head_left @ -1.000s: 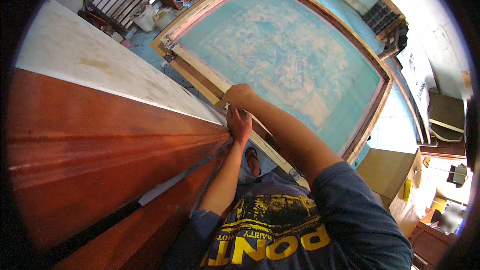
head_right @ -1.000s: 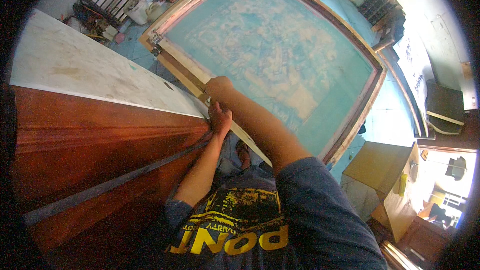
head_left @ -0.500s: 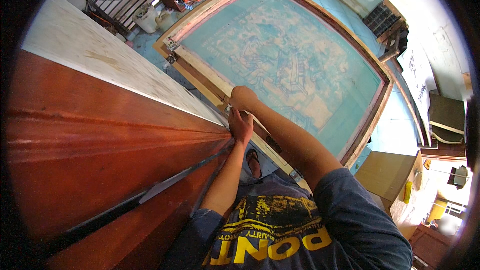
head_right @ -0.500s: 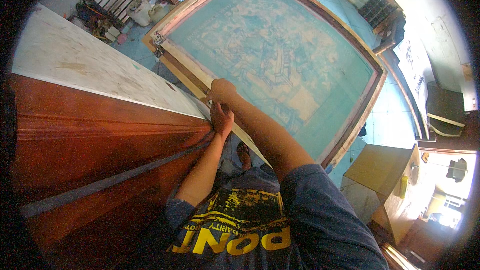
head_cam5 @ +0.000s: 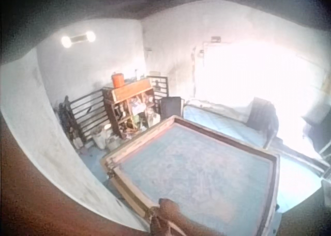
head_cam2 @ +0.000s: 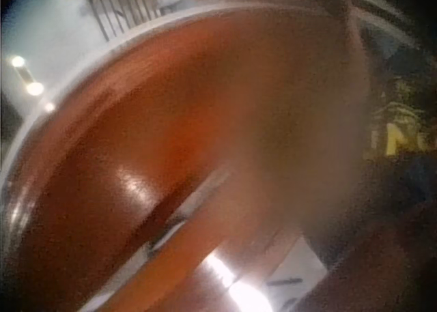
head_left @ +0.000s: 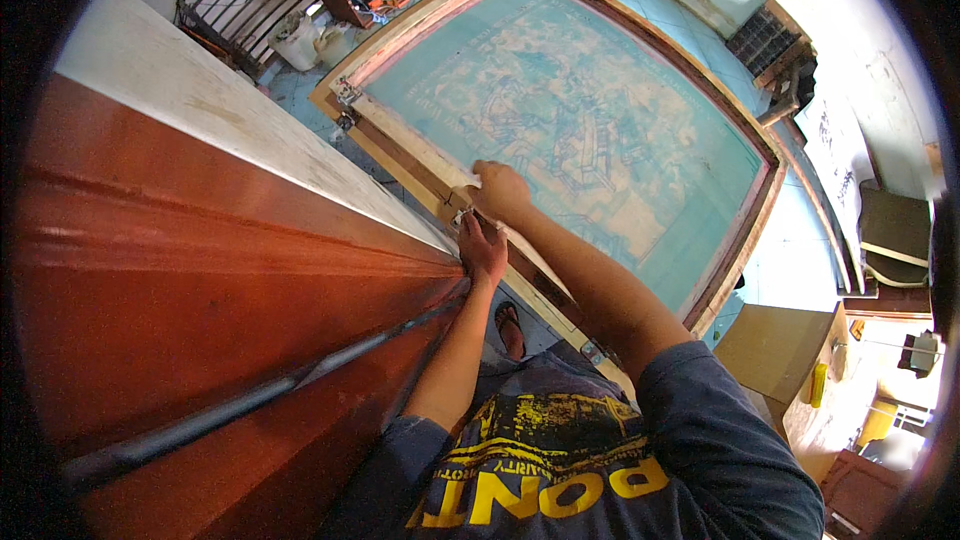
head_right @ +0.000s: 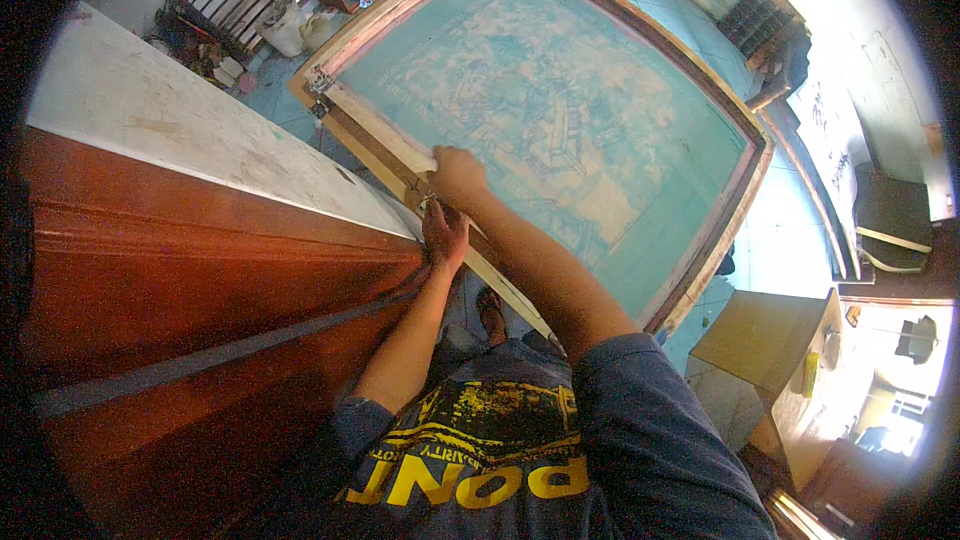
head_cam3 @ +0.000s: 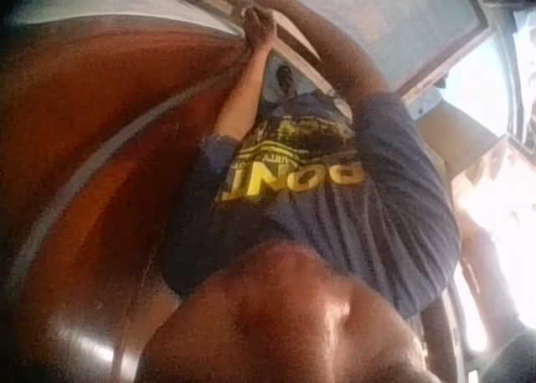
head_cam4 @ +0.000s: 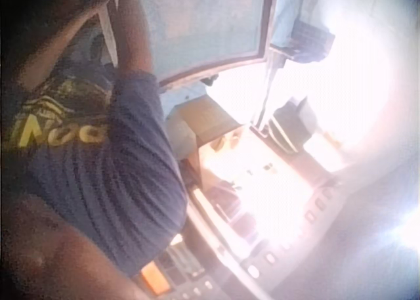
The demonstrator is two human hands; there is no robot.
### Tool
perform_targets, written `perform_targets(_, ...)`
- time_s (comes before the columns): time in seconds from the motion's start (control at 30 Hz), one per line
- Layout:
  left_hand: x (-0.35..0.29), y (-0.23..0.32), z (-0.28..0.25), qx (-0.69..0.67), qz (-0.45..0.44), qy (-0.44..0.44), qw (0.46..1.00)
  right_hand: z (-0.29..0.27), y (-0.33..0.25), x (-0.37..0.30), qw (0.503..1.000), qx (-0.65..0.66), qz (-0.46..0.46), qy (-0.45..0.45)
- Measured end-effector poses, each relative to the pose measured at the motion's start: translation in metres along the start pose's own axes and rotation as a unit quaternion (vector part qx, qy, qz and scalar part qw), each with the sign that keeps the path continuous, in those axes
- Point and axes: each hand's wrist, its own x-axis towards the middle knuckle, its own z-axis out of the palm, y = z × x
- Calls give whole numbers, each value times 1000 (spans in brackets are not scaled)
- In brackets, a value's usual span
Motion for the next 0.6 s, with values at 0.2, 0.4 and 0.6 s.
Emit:
perform_targets(0.2, 4, 1, -14, -29, 36, 19, 999, -8, -27, -3, 983, -73, 77, -148)
perform_targets(0.4, 4, 4, -15, -5, 0, -12, 1000, -3, -28, 12, 947, -229, -197, -111)
perform_targets(0.6, 1, 6, -15, 4, -20, -20, 1000, -13, -14, 29, 991, -123, -56, -12)
